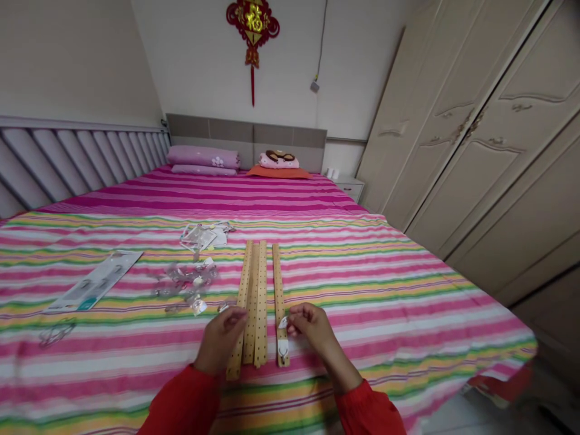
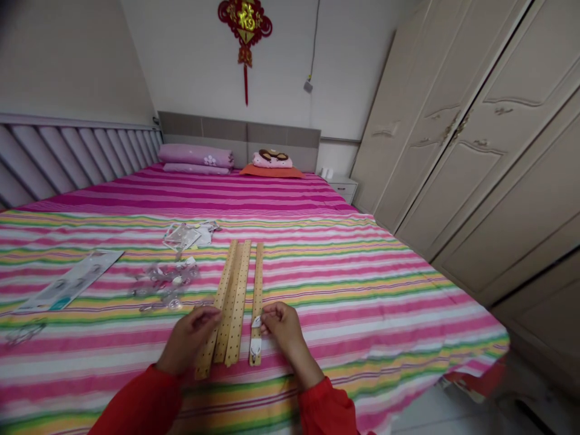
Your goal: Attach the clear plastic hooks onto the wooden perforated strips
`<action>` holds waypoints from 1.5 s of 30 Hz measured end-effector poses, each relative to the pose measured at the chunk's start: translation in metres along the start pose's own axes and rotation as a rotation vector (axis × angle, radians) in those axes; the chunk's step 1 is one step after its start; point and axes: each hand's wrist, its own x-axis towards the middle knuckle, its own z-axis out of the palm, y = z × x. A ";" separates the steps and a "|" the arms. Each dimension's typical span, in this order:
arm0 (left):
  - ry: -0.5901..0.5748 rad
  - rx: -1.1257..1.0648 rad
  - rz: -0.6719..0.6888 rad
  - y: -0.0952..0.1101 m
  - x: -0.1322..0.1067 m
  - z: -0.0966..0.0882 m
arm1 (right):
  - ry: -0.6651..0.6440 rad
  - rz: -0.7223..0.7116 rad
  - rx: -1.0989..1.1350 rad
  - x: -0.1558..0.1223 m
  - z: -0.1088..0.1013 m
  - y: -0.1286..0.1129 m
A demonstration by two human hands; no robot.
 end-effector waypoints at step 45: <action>-0.232 -0.110 0.082 0.033 -0.038 0.065 | 0.025 -0.084 0.228 -0.018 0.017 0.004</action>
